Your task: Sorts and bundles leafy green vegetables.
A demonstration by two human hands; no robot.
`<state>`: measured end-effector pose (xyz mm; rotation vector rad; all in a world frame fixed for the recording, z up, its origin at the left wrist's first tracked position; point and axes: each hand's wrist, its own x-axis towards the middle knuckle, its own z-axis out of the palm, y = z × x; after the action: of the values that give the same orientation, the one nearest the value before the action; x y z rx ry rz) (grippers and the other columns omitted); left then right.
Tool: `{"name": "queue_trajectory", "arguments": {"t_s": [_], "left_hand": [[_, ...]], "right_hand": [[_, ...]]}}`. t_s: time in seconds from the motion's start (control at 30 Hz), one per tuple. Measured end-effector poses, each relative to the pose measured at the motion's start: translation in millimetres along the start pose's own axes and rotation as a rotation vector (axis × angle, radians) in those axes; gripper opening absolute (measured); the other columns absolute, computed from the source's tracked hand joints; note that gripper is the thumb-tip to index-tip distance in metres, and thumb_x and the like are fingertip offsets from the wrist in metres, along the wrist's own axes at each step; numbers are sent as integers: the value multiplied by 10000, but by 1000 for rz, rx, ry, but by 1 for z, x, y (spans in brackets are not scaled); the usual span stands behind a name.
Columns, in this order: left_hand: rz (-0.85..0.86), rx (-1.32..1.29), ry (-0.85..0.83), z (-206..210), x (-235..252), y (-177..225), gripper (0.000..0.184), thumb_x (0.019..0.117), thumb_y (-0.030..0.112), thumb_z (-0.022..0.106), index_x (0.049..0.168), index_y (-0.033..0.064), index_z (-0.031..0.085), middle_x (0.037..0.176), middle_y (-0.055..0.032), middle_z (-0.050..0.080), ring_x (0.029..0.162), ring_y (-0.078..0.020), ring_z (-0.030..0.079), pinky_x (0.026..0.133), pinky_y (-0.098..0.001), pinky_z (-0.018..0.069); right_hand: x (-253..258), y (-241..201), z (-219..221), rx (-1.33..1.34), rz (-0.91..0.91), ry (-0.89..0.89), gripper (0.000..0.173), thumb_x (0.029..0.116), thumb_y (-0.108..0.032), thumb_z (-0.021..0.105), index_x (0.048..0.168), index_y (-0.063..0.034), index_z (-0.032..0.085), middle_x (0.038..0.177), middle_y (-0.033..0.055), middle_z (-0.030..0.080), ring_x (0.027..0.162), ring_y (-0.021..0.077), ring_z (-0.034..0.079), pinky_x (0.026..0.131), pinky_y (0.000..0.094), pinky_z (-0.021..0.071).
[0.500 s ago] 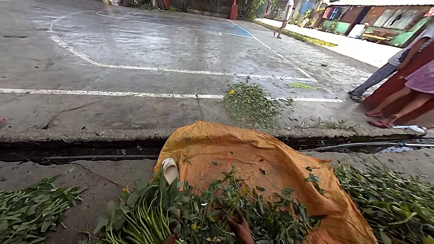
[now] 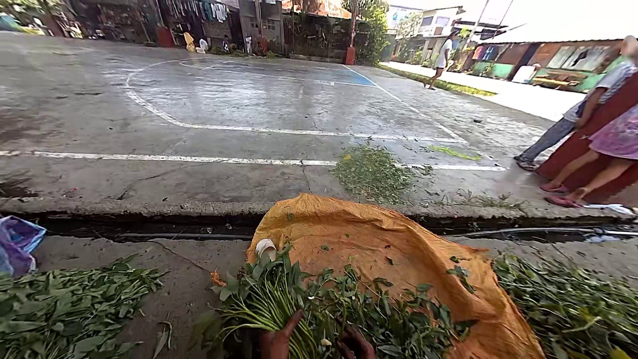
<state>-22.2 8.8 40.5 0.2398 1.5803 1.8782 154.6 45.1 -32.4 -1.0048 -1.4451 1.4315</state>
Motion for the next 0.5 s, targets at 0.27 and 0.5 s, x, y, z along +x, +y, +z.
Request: {"name": "queue_trajectory", "arguments": {"t_s": [0.27, 0.5], "left_hand": [[177, -34, 205, -20, 8, 14, 621, 810, -98, 752, 1353, -114, 450, 1119, -126, 680, 979, -88, 691, 886, -245, 582], [186, -11, 138, -16, 7, 32, 338, 836, -145, 654, 1157, -128, 551, 908, -68, 745, 857, -94, 736, 843, -245, 614]], "right_hand": [[21, -7, -63, -1158, 814, -738, 525, 938, -226, 713, 1444, -149, 597, 1470, 258, 536, 1361, 467, 500, 1085, 685, 393], [88, 93, -69, -961, 732, -410, 421, 1047, -199, 545, 1422, -11, 575, 1471, 243, 536, 1377, 387, 512, 1169, 529, 379]]}}
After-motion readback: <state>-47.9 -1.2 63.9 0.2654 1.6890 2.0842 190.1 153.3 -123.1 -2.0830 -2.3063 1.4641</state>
